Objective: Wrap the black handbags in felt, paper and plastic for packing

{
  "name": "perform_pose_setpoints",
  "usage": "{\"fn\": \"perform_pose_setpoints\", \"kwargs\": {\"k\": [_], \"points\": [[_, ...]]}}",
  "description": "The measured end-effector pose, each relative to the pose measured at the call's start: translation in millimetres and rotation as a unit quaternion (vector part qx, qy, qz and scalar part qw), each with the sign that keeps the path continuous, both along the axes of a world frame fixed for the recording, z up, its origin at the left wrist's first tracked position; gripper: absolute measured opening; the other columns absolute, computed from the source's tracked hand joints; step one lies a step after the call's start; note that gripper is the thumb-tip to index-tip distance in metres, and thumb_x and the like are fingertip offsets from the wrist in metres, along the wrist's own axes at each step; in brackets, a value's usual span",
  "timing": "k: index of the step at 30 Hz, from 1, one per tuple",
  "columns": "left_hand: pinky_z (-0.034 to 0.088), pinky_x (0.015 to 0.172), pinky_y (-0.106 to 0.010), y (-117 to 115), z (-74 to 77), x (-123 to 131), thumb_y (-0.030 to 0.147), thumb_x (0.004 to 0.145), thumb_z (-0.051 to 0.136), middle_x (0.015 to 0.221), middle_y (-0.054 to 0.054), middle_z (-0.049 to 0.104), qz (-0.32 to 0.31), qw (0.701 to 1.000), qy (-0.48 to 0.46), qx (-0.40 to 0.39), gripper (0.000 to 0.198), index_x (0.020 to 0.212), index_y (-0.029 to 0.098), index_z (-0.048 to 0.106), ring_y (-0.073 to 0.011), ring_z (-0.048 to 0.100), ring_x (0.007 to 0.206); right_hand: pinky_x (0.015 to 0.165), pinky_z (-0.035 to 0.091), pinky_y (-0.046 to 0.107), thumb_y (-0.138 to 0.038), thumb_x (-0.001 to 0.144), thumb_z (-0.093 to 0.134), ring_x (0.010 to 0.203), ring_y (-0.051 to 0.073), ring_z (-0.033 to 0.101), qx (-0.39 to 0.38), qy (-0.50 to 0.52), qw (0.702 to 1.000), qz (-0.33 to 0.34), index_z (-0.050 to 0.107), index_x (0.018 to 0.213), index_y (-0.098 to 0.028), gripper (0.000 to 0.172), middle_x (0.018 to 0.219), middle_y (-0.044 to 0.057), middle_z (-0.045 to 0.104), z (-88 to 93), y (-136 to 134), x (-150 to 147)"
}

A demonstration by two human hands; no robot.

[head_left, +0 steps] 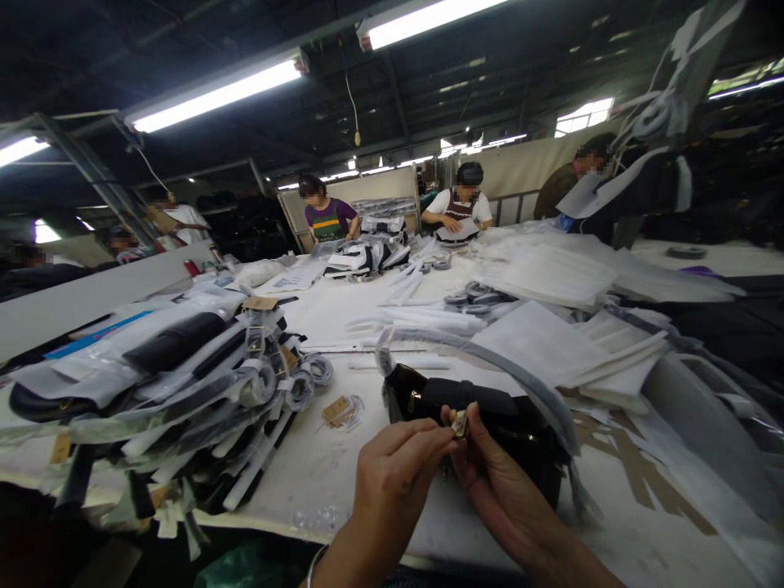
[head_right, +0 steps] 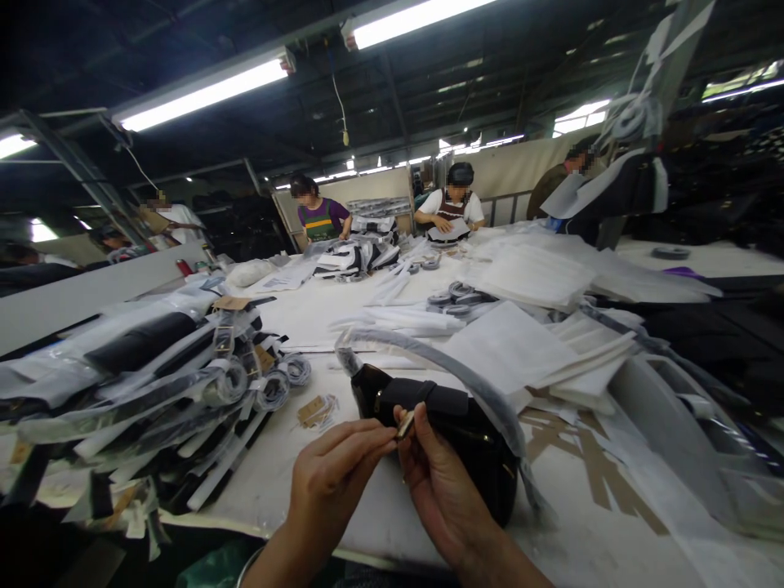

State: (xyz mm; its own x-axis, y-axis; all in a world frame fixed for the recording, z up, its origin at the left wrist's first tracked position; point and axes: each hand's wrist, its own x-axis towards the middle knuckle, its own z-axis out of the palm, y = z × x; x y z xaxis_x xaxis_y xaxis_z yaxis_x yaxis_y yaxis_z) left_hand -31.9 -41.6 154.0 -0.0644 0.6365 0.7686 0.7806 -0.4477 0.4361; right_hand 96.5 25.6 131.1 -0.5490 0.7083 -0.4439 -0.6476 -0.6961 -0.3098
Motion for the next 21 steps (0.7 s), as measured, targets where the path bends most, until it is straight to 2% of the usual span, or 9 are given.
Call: {"fn": "perform_pose_setpoints", "kwargs": {"k": [5, 10, 13, 15, 18, 21], "points": [[0.055, 0.072, -0.024, -1, 0.7, -1, 0.013, 0.092, 0.063, 0.088, -0.005, 0.073, 0.013, 0.998, 0.064, 0.019, 0.008, 0.095, 0.019, 0.069, -0.0154, 0.068, 0.077, 0.070, 0.061, 0.015, -0.027, 0.063, 0.092, 0.078, 0.010, 0.072, 0.009, -0.001, 1.000, 0.017, 0.076, 0.089, -0.012, 0.034, 0.099, 0.006, 0.077, -0.8, -2, -1], [0.051, 0.071, -0.025, 3, 2.5, 1, 0.017, 0.097, 0.056, 0.086, -0.004, 0.068, 0.000, 0.998, 0.048, -0.037, 0.010, 0.089, 0.019, 0.062, -0.0160, 0.063, 0.078, 0.072, 0.060, 0.019, -0.031, 0.070, 0.089, 0.082, 0.012, 0.070, 0.035, 0.010, 0.999, 0.037, 0.076, 0.092, -0.013, 0.031, 0.098, 0.006, 0.076, -3.3, -4, 3], [0.050, 0.073, -0.025, 3, 4.7, 3, 0.021, 0.100, 0.050, 0.088, -0.004, 0.066, -0.028, 0.995, 0.023, -0.088, 0.014, 0.088, 0.020, 0.058, -0.0162, 0.064, 0.083, 0.076, 0.058, 0.020, -0.033, 0.077, 0.084, 0.084, 0.011, 0.069, 0.089, 0.018, 0.994, 0.057, 0.076, 0.090, -0.015, 0.023, 0.093, 0.003, 0.074, -7.1, -6, 7], [0.049, 0.072, -0.025, 4, 5.4, 3, 0.022, 0.101, 0.048, 0.088, -0.003, 0.066, -0.023, 0.993, 0.033, -0.109, 0.016, 0.088, 0.020, 0.056, -0.0160, 0.063, 0.083, 0.080, 0.056, 0.023, -0.034, 0.081, 0.080, 0.087, 0.012, 0.068, 0.134, 0.012, 0.988, 0.075, 0.075, 0.090, -0.017, 0.021, 0.094, 0.002, 0.073, -9.9, -6, 10], [0.046, 0.066, -0.025, 4, 4.2, 2, 0.022, 0.101, 0.046, 0.088, -0.003, 0.066, 0.011, 0.989, 0.104, -0.104, 0.015, 0.089, 0.021, 0.056, -0.0163, 0.061, 0.077, 0.084, 0.055, 0.028, -0.038, 0.084, 0.077, 0.091, 0.015, 0.067, 0.189, -0.013, 0.976, 0.104, 0.076, 0.092, -0.017, 0.022, 0.095, 0.003, 0.073, -12.6, -6, 14], [0.045, 0.067, -0.026, 4, 1.3, 1, 0.021, 0.101, 0.045, 0.093, -0.004, 0.067, -0.009, 0.979, 0.175, -0.106, 0.014, 0.093, 0.021, 0.057, -0.0167, 0.061, 0.078, 0.085, 0.054, 0.033, -0.047, 0.086, 0.072, 0.089, 0.019, 0.067, 0.236, -0.050, 0.959, 0.148, 0.076, 0.092, -0.015, 0.033, 0.092, 0.007, 0.072, -13.0, -5, 21]]}}
